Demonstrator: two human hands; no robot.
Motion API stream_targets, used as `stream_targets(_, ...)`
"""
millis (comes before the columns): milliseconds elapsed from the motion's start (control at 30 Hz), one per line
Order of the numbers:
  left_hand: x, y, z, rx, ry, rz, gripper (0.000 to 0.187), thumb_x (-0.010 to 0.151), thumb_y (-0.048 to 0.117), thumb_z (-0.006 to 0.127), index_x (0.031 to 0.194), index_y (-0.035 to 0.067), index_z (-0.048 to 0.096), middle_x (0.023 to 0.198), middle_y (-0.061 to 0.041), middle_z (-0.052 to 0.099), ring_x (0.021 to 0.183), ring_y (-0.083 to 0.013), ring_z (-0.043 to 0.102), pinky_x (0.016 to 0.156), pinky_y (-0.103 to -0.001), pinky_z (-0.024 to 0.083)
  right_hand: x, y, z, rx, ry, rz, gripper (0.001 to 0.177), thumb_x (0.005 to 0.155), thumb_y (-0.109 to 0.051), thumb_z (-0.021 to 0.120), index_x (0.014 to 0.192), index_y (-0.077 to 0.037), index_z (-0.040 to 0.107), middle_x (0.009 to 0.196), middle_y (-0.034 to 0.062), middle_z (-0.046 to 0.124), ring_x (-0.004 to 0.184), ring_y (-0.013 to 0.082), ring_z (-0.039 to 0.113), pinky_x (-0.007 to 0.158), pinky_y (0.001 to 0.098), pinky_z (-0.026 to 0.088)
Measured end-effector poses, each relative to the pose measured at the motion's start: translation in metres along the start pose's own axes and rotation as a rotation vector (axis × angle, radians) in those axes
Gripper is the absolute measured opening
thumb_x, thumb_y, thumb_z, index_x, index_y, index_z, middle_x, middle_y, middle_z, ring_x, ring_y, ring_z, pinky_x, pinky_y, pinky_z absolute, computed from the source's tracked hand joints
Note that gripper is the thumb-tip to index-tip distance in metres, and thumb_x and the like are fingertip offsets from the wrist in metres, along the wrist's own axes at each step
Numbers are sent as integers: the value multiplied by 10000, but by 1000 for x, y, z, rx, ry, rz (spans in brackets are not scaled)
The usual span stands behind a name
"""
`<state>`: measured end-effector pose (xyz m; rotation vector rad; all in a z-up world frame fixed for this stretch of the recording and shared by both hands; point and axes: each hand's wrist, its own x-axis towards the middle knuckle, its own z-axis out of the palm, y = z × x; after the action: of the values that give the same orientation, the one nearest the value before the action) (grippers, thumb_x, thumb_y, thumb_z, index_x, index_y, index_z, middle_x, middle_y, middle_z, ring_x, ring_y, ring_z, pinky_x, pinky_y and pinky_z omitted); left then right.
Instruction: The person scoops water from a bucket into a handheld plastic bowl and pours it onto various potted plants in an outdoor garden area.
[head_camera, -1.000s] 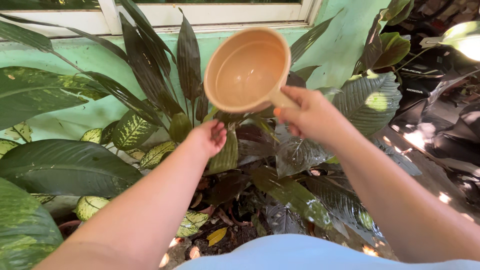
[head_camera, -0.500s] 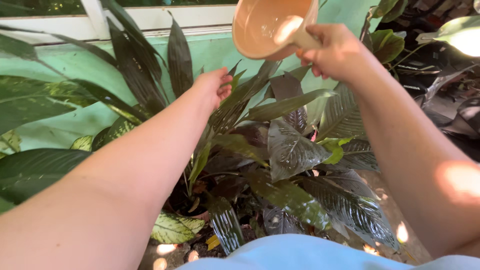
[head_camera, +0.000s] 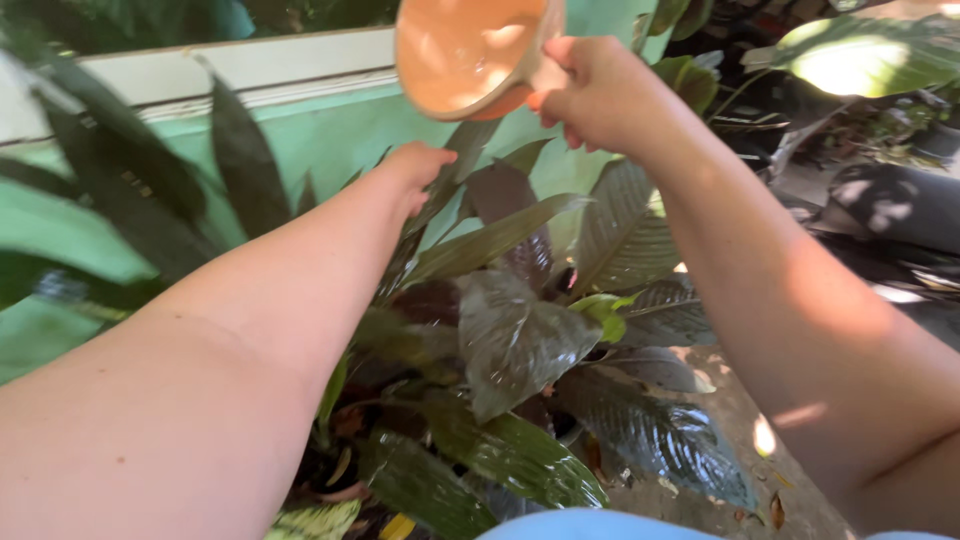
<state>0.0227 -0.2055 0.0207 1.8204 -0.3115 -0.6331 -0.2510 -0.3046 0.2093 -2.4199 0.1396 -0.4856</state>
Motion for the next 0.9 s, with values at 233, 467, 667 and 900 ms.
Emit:
stream_targets(233,50,-12,14,76,0,10,820,883,334,806,1461,-96,416,1550,-349,385,1370,-587,378,1079,-728,331,2,13,-13,-89,-14,83,283,899,-164,675,1138,-12,681,791,6,715,545,85,597,499,285,480)
stream_targets(467,52,-26,43,32,-171,165,527,791,271,812,1196,-57,733,1206,-235,745,1102,-384,680,916,-544,521,-2,22,-23,-234,70,62,477,897,-206,706,1321,-27,584,765,56,702,544,124,621,536,316,512)
stream_targets(667,10,9,46,31,-229,188,489,854,367,766,1195,16,739,1216,-190,745,1141,-349,675,935,-532,503,-2,38,-33,-248,111,38,639,859,-188,731,1450,-65,522,761,62,709,532,138,624,529,319,523)
stream_targets(900,-11,45,58,230,-138,156,754,760,379,831,1419,128,563,1469,-117,581,1404,-322,476,1104,-602,365,-5,51,-56,-122,96,67,328,899,-151,694,1207,-38,709,765,38,698,542,81,581,485,280,467)
